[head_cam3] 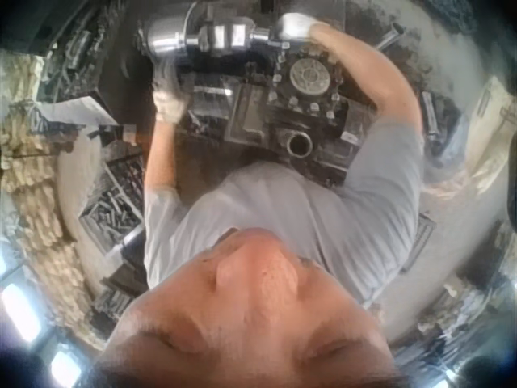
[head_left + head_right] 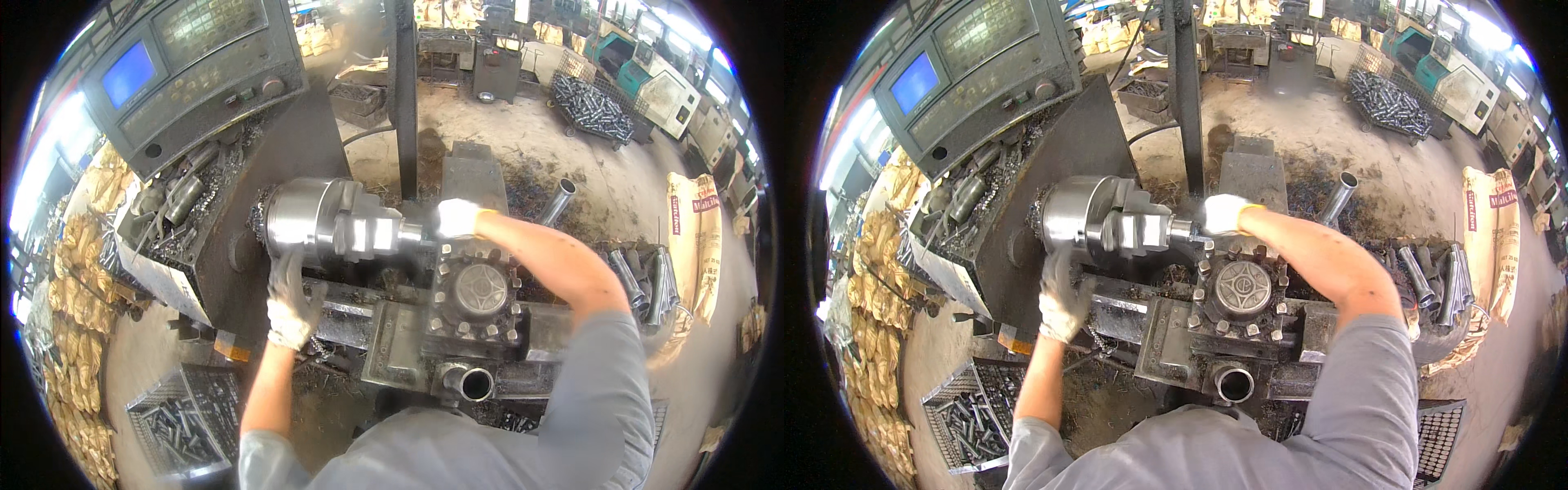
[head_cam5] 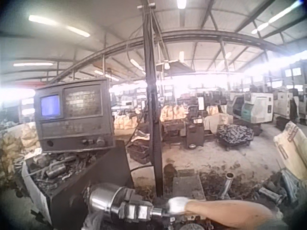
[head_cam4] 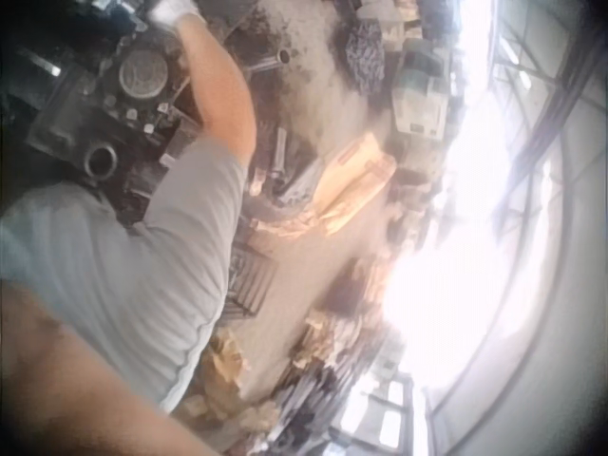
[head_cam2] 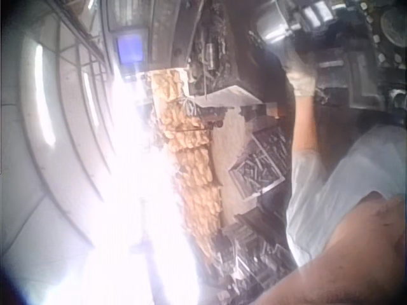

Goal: The person repeatedly picks up cylindrical metal parts from a nearby bin, inserts them into the chuck of a metal turning machine, and then removes the processed parts to place them into a collection bin. This cycle is performed continuously throughout the clip.

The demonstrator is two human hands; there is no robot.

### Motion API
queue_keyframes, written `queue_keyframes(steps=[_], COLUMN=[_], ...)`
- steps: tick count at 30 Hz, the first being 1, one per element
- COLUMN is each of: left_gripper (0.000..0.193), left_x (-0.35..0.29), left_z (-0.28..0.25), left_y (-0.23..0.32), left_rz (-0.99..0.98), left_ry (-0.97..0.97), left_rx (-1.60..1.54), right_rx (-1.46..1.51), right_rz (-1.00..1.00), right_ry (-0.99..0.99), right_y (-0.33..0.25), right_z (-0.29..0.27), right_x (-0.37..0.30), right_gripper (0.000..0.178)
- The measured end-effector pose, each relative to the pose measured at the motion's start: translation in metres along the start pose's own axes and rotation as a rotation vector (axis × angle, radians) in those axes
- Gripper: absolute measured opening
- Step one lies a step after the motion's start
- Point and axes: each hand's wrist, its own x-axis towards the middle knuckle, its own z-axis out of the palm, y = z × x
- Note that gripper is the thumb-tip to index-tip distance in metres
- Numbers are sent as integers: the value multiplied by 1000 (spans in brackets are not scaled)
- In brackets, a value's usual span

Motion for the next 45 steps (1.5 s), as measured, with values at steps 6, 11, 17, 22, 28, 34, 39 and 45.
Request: queue_keyframes(steps=[6,11,17,22,28,34,39,45], left_gripper=[130,104,75,74,72,68,75,59], left_x=[59,123,145,142,146,141,142,142], left_z=[15,29,41,40,39,40,41,36], left_y=[-8,-31,-56,-48,-45,-45,-42,-42], left_rz=[51,199,174,144,91,99,88,96], left_ry=[-274,-51,-96,-93,-91,-45,-42,-10], left_rx=[282,145,109,148,162,150,163,110], right_rx=[118,378,-4,-217,149,-139,-157,141], right_rz=[375,59,616,428,86,150,-144,-85], right_ry=[-66,-370,205,399,23,104,-332,-380], right_y=[55,-3,115,44,11,-21,-66,-32], right_z=[-70,11,-93,-82,-34,-60,-29,-22], right_x=[-64,8,-46,-24,38,13,23,30], right_gripper=[36,43,46,59,63,55,62,38])
